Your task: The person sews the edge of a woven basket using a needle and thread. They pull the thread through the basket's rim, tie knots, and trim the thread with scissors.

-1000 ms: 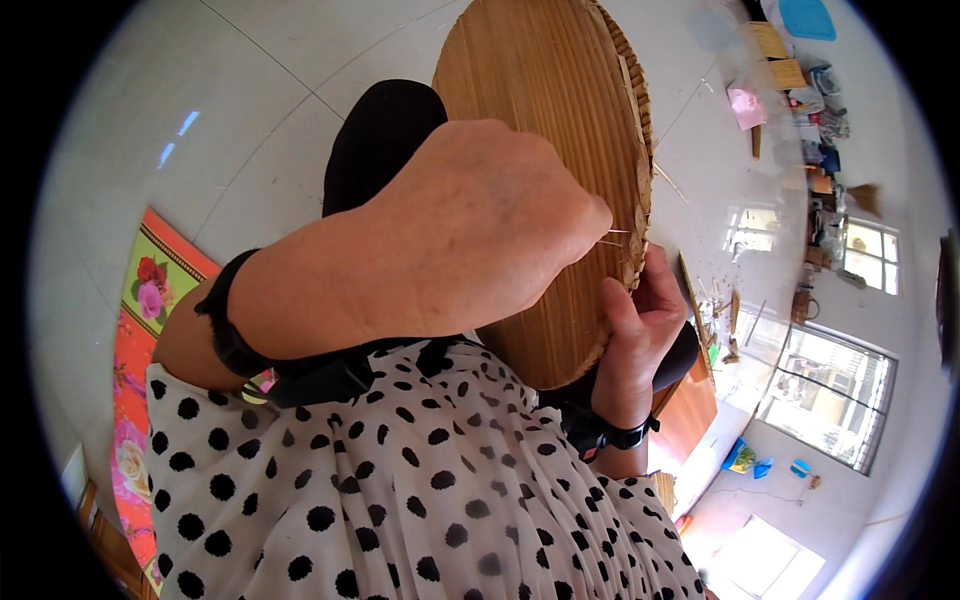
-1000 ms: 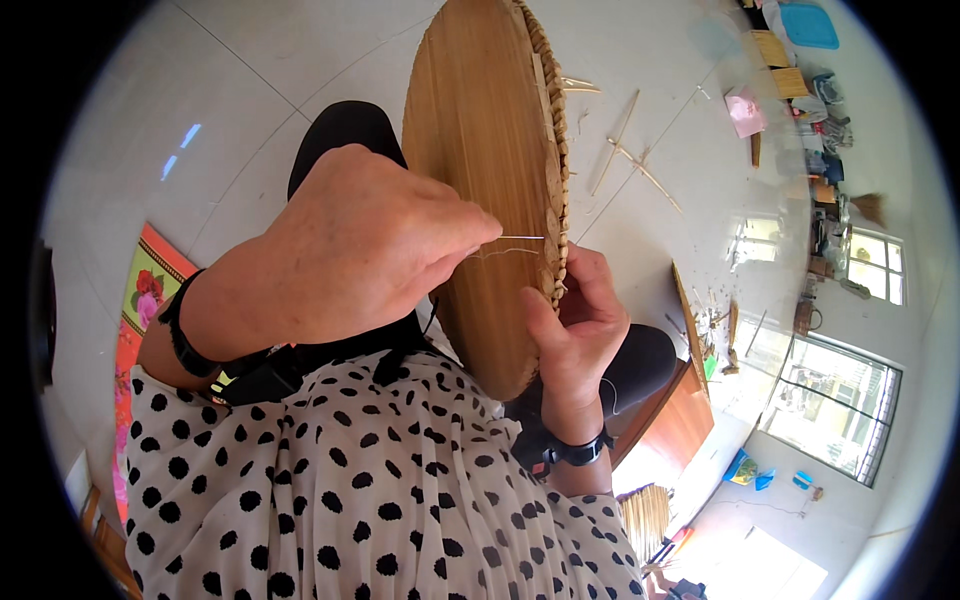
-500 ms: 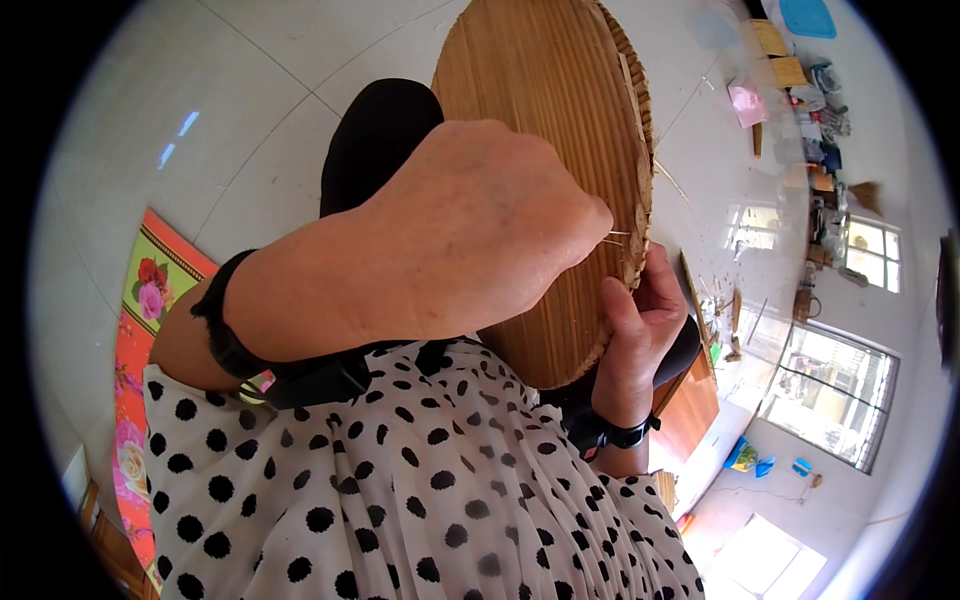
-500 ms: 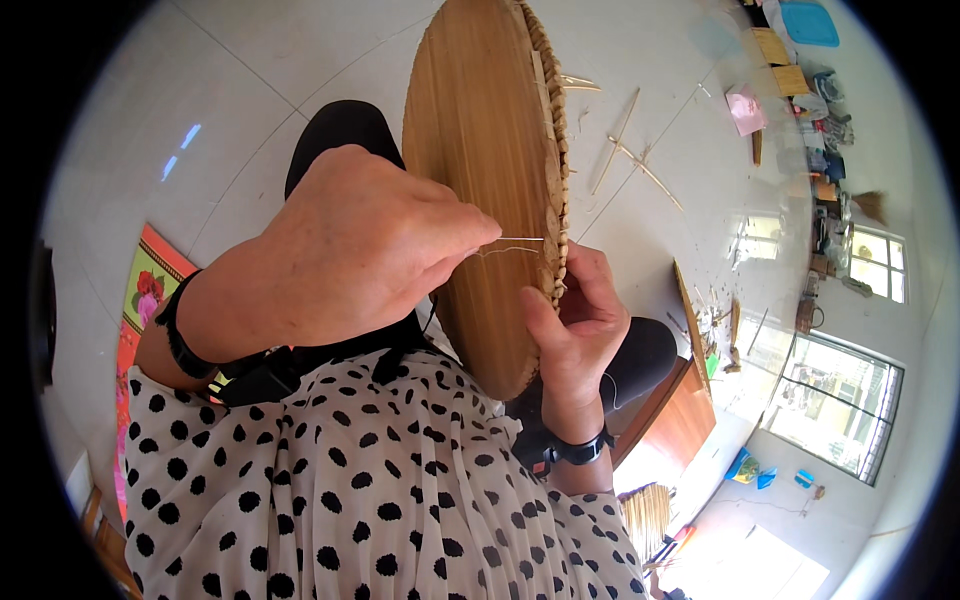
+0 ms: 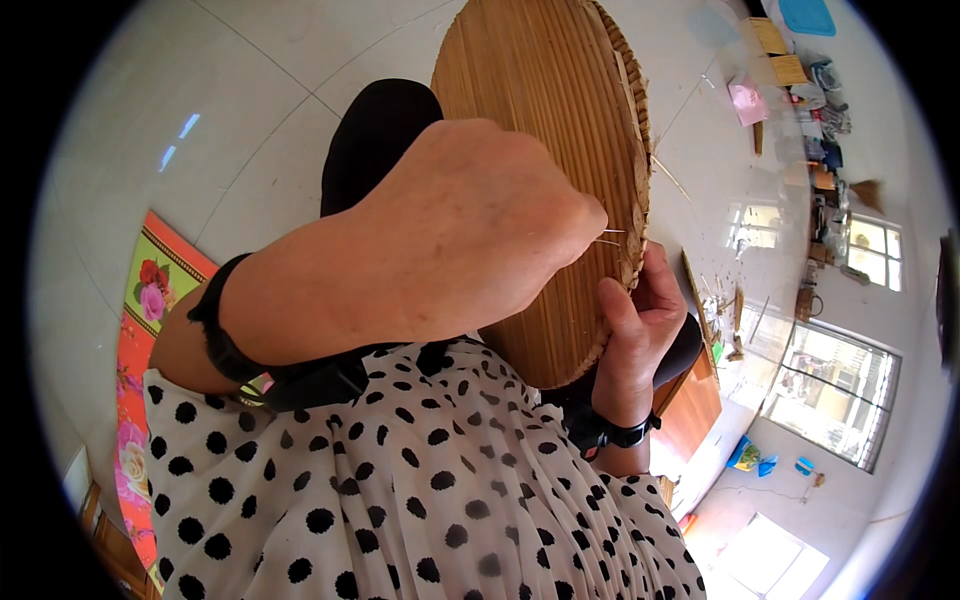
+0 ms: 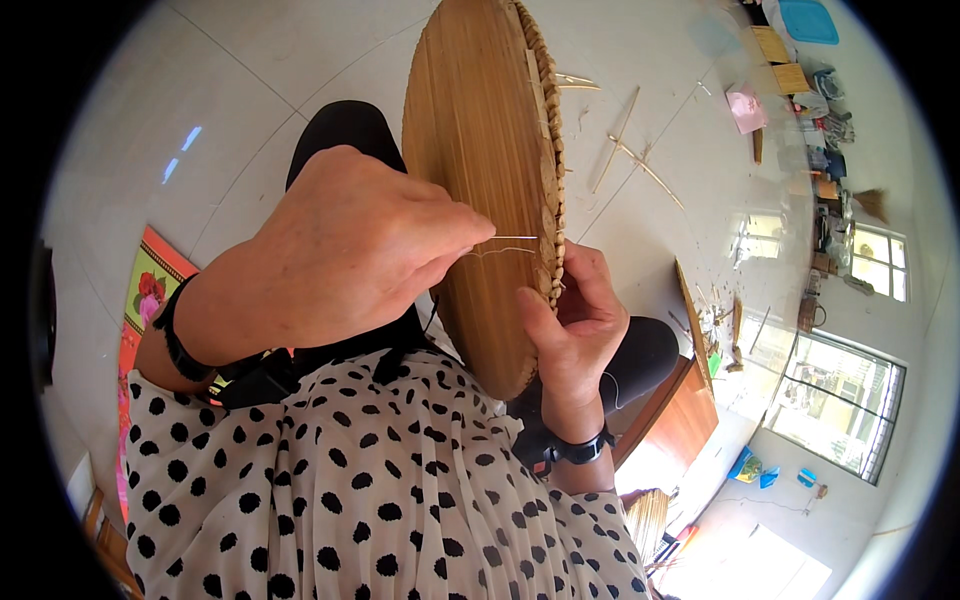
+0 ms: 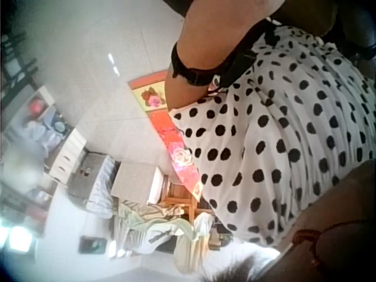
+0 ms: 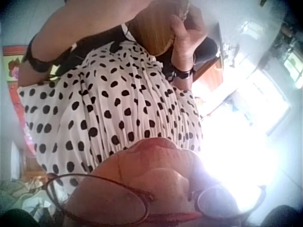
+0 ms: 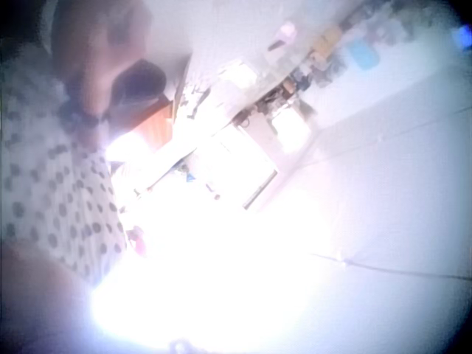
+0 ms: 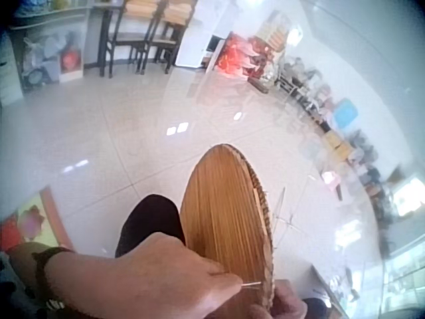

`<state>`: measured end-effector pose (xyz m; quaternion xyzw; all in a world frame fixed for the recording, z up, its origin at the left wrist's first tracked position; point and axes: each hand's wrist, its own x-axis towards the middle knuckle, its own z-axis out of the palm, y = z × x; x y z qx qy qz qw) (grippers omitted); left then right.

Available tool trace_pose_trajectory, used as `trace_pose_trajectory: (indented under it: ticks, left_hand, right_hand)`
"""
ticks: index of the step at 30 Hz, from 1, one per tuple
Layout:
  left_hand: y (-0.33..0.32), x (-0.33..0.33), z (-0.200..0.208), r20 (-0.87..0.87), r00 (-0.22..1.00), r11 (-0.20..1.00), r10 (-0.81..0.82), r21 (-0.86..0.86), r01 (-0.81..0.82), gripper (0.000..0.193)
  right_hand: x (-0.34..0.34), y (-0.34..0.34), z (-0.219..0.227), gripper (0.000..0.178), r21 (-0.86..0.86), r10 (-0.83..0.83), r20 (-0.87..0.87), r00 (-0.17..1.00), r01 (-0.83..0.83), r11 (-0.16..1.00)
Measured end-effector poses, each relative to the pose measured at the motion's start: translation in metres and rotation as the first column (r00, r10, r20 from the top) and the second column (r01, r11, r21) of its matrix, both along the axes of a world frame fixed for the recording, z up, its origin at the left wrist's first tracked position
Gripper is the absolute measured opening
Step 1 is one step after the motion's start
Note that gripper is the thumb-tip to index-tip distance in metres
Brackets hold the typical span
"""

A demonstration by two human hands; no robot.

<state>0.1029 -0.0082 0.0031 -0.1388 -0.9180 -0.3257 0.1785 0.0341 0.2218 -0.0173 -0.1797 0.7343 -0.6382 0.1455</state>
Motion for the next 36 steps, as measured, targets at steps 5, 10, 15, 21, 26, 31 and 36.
trace_pose_trajectory:
  ticks: [5,10,15,21,26,31,36]
  left_hand:
    - [0.001,0.000,-0.001,-0.022,1.000,1.000,0.006,0.014,-0.006,0.013]
    - [0.002,-0.002,-0.001,-0.023,1.000,0.999,0.001,0.035,-0.001,0.012]
    - [0.002,-0.002,0.001,-0.004,1.000,1.000,-0.009,0.019,0.009,0.009]
    - [0.002,-0.003,0.008,0.043,0.999,0.999,-0.015,-0.035,0.017,0.010]
    - [-0.004,0.003,0.016,0.051,0.998,0.997,-0.030,-0.074,0.033,0.009]
    - [-0.004,0.004,0.019,0.091,0.996,0.994,-0.012,-0.105,0.021,0.008]
    - [-0.004,0.009,0.032,0.140,0.990,0.978,-0.015,-0.204,0.044,0.007]
  right_hand:
    - [0.000,-0.001,0.001,0.046,0.004,0.001,0.010,1.000,-0.001,1.000]
    - [0.000,0.000,0.002,0.046,0.021,0.000,0.008,1.000,0.000,1.000]
    - [-0.001,0.002,0.001,0.044,0.004,0.016,-0.015,1.000,-0.016,1.000]
    - [-0.003,0.005,-0.003,0.047,-0.062,0.057,-0.040,0.998,-0.059,0.996]
    - [-0.003,0.005,-0.004,0.050,-0.081,0.113,-0.068,0.991,-0.118,0.990]
    - [-0.005,0.006,-0.010,0.052,-0.095,0.137,-0.065,0.988,-0.143,0.985]
    - [-0.002,0.004,-0.010,0.053,-0.110,0.150,-0.041,0.988,-0.154,0.982]
